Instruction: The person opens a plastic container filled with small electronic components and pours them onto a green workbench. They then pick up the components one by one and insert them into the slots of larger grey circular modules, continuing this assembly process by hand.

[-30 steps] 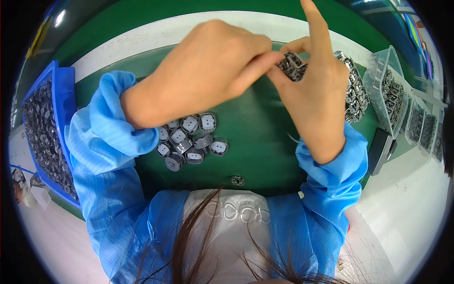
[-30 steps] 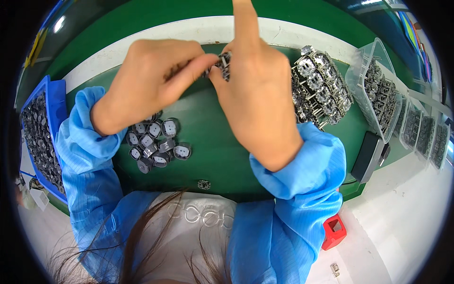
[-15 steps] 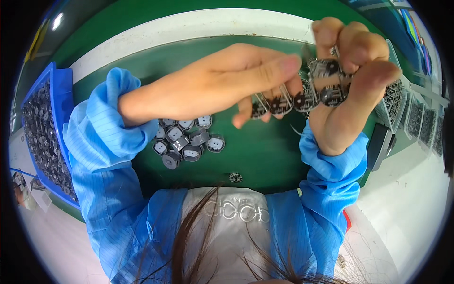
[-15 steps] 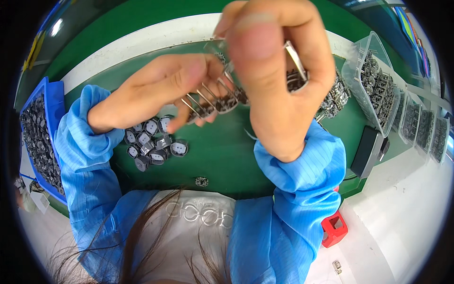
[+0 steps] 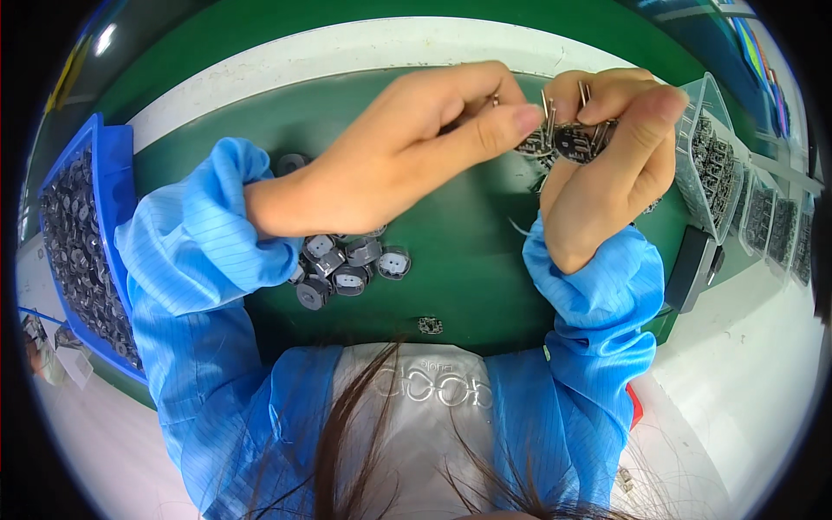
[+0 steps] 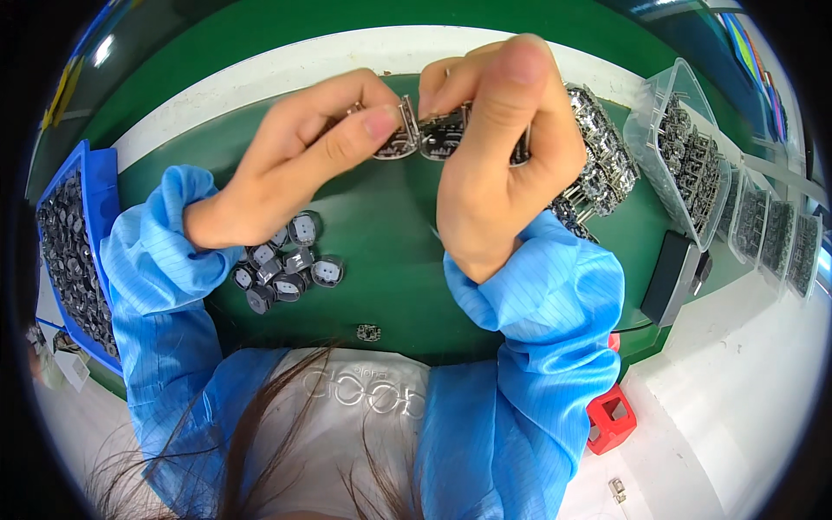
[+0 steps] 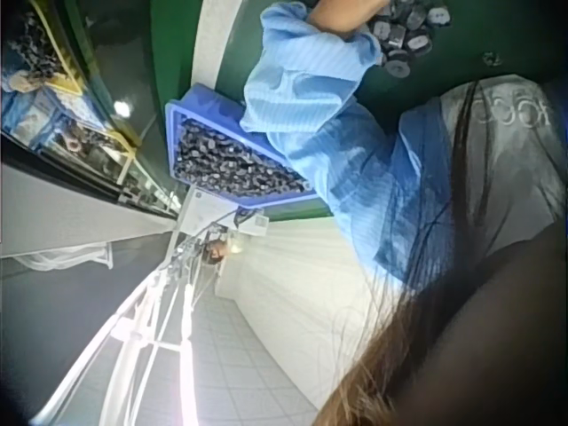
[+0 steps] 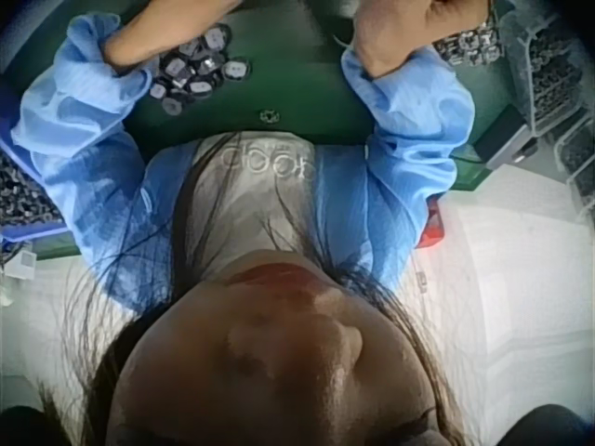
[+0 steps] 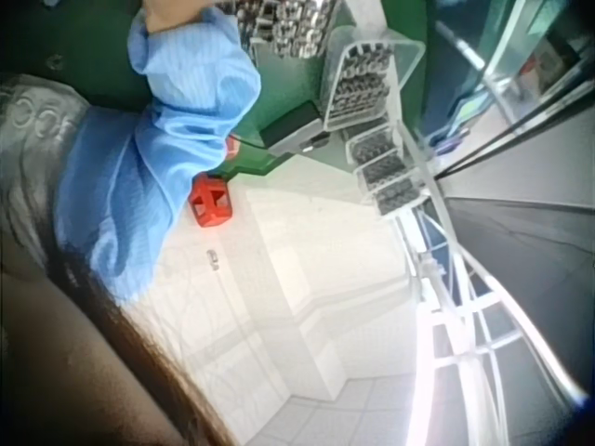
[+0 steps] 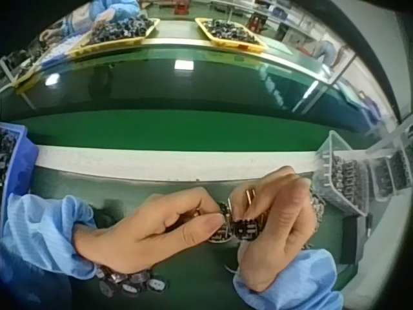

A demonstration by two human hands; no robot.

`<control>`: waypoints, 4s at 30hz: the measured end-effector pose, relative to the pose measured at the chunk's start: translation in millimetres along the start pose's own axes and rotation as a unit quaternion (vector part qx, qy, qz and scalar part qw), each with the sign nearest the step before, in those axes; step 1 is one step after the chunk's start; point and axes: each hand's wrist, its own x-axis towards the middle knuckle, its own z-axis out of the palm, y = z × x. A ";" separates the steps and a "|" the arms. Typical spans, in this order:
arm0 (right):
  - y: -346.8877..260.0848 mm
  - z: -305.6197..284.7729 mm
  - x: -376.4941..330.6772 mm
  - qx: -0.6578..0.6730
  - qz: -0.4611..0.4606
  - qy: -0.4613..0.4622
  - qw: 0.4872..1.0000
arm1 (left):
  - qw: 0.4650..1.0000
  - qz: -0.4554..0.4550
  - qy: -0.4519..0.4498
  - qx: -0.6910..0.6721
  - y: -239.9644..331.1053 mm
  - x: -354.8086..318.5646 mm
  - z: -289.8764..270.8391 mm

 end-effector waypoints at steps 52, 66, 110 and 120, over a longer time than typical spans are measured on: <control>2.5 -2.8 -12.8 -0.148 0.158 -0.143 0.966 | 0.877 0.192 0.072 0.435 -3.3 -0.5 -19.1; -17.0 -18.3 -6.9 -0.312 0.128 -0.265 0.903 | 0.800 0.142 -0.039 0.582 -2.3 -16.5 -17.1; -33.2 -24.8 -9.1 -0.126 0.291 -0.109 0.942 | 0.971 0.157 -0.070 0.167 11.1 0.9 2.3; -15.7 -20.0 -20.5 -0.255 0.209 -0.150 0.932 | 0.939 0.118 -0.053 0.318 6.3 6.1 -15.1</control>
